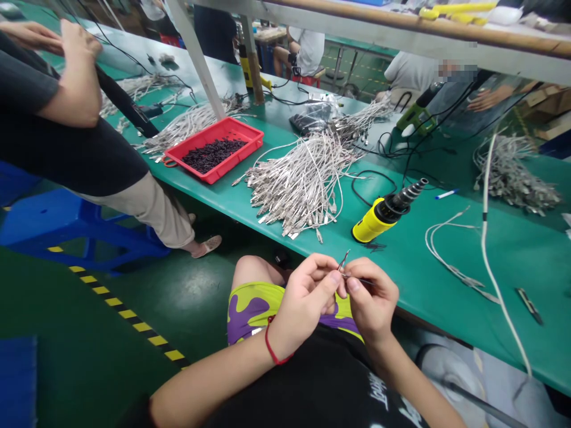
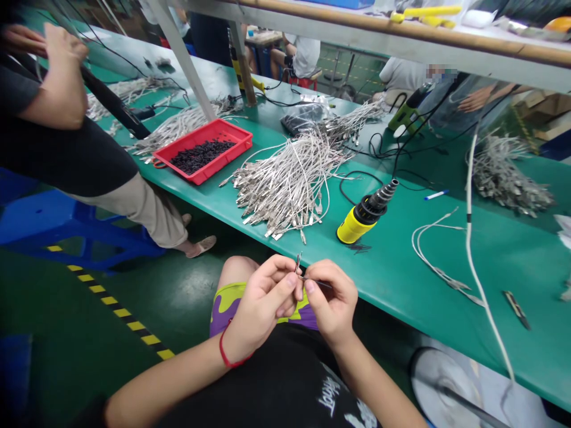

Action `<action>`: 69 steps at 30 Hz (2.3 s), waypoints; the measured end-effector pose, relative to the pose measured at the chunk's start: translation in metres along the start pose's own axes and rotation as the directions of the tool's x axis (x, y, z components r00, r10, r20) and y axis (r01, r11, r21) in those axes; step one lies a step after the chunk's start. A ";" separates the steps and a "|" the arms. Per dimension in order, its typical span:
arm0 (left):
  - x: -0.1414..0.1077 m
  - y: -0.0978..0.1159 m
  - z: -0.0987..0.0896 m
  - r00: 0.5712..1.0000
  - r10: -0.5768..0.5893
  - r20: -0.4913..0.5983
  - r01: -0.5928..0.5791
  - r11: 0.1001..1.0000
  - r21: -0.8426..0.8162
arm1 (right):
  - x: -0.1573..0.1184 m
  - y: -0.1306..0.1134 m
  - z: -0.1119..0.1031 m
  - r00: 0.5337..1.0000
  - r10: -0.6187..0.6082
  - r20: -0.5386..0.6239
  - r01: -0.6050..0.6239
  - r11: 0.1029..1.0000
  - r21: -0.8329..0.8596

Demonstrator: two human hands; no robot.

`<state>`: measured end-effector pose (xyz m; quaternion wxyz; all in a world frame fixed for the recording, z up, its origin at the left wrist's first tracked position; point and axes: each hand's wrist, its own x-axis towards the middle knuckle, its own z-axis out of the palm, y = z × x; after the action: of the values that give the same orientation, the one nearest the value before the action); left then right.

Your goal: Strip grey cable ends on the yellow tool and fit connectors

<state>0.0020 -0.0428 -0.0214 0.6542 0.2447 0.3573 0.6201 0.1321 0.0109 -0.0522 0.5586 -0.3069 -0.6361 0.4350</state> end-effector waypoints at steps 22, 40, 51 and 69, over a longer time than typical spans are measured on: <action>-0.001 -0.002 -0.001 1.000 -0.005 -0.003 0.005 1.000 -0.008 | 0.000 -0.003 0.002 1.000 -0.012 -0.021 0.012 0.999 -0.031; -0.006 -0.004 -0.002 0.998 -0.028 0.056 0.025 0.998 0.057 | -0.002 -0.008 -0.004 1.000 -0.018 -0.001 0.018 0.999 -0.032; -0.007 -0.004 0.001 1.000 0.009 0.010 -0.009 1.000 0.021 | -0.003 -0.012 -0.003 0.999 0.052 0.006 -0.051 0.997 -0.066; -0.010 -0.007 -0.005 0.994 0.099 0.047 -0.097 0.994 -0.044 | -0.009 -0.007 0.000 0.996 0.022 -0.088 -0.024 0.999 -0.025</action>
<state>0.0031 -0.0538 -0.0284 0.6364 0.2634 0.3158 0.6526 0.1348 0.0000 -0.0500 0.5770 -0.3403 -0.6130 0.4189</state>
